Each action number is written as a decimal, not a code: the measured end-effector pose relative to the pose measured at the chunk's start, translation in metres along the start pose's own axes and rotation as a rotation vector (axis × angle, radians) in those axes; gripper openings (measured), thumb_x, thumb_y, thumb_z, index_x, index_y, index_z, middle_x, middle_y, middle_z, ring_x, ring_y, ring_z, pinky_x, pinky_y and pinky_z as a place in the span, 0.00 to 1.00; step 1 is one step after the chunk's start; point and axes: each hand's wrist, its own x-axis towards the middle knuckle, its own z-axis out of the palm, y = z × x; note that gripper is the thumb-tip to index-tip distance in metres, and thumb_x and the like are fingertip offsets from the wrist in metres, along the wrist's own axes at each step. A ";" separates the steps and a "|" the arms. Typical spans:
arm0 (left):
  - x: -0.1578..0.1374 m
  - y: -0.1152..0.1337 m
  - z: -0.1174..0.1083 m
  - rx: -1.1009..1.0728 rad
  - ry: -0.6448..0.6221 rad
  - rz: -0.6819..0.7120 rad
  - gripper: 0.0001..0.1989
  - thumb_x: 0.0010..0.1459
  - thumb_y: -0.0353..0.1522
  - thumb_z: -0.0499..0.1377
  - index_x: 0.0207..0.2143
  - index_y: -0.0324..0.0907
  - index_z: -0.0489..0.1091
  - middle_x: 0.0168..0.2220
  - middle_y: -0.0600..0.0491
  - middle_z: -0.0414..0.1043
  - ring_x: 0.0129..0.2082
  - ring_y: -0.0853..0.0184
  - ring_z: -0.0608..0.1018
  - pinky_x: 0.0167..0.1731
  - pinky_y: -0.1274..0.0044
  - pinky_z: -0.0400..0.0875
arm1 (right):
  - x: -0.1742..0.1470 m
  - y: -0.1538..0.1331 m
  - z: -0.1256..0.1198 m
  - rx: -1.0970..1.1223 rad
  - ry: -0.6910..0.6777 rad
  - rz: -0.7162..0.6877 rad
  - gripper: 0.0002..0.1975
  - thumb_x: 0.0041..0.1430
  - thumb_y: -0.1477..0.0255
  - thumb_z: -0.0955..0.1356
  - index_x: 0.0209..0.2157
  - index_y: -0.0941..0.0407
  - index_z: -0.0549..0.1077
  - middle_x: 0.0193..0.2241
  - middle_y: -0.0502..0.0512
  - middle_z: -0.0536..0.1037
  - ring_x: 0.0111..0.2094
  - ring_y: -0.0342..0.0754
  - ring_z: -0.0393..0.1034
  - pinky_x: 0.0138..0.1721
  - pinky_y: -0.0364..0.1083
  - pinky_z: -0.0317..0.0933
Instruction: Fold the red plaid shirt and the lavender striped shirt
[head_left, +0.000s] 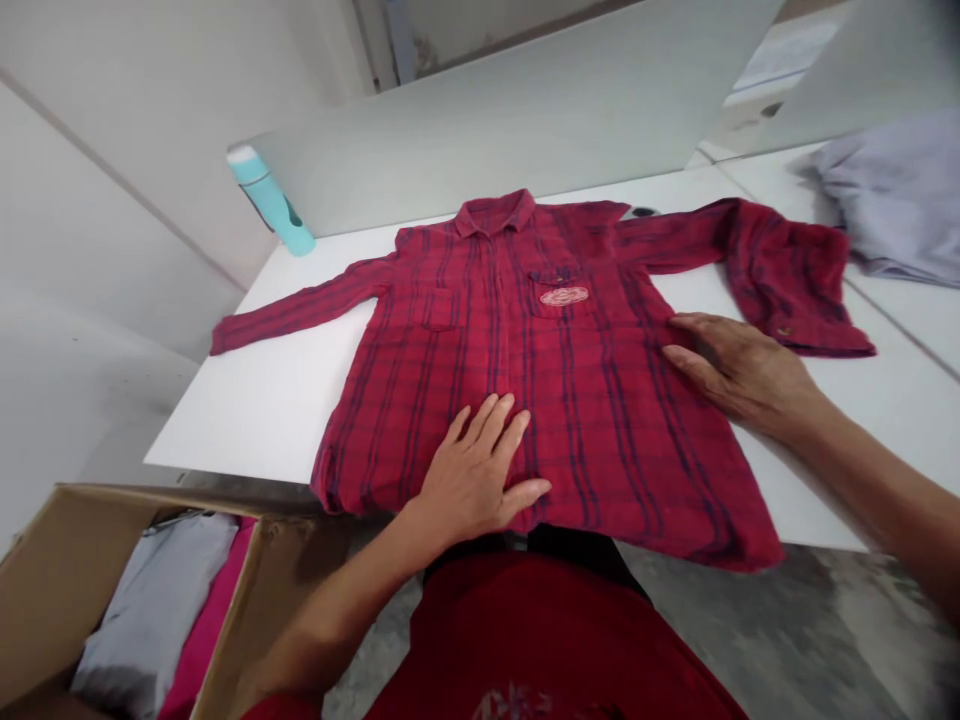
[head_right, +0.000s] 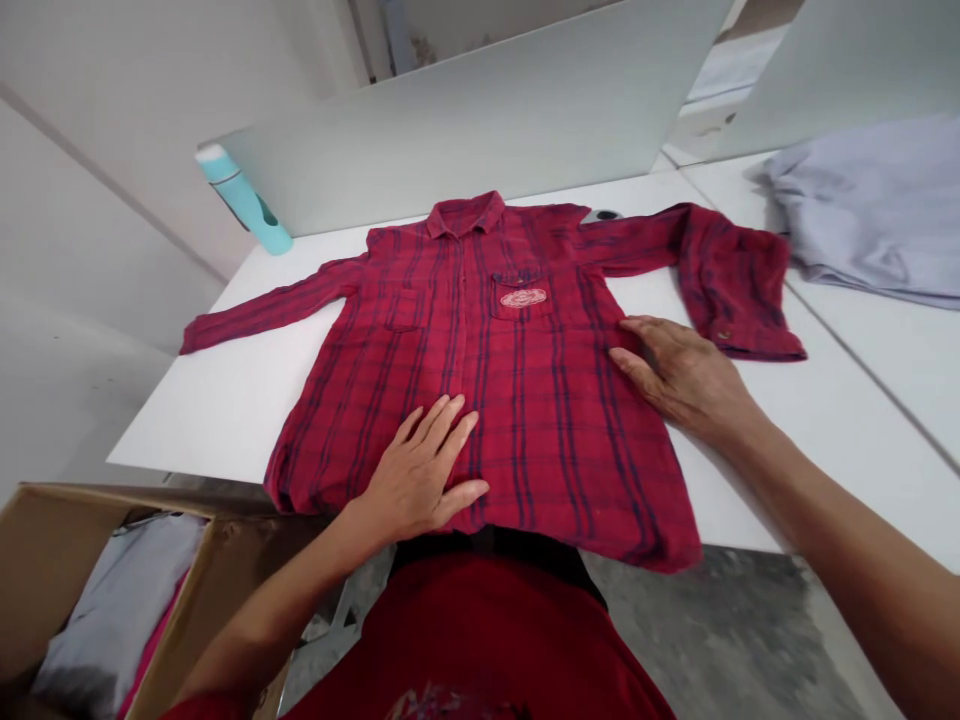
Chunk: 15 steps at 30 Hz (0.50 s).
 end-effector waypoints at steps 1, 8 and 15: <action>-0.001 0.002 0.005 -0.009 0.005 -0.005 0.40 0.73 0.54 0.48 0.74 0.35 0.55 0.76 0.37 0.52 0.77 0.51 0.56 0.74 0.56 0.54 | 0.000 0.000 0.000 -0.001 0.002 0.003 0.34 0.71 0.50 0.57 0.59 0.63 0.74 0.57 0.72 0.78 0.60 0.62 0.73 0.65 0.56 0.65; 0.001 -0.014 -0.010 -0.298 0.036 -0.018 0.33 0.74 0.50 0.48 0.72 0.44 0.59 0.76 0.42 0.55 0.76 0.54 0.58 0.74 0.58 0.55 | -0.002 -0.004 -0.005 0.008 -0.034 0.062 0.36 0.69 0.48 0.57 0.59 0.63 0.74 0.58 0.74 0.77 0.61 0.66 0.72 0.64 0.58 0.65; -0.041 -0.041 -0.046 -0.511 0.767 -0.203 0.23 0.76 0.45 0.50 0.64 0.46 0.70 0.63 0.48 0.74 0.62 0.62 0.77 0.65 0.63 0.71 | -0.006 -0.002 -0.012 -0.055 -0.119 0.142 0.29 0.70 0.61 0.62 0.65 0.61 0.71 0.62 0.71 0.74 0.64 0.62 0.68 0.65 0.57 0.61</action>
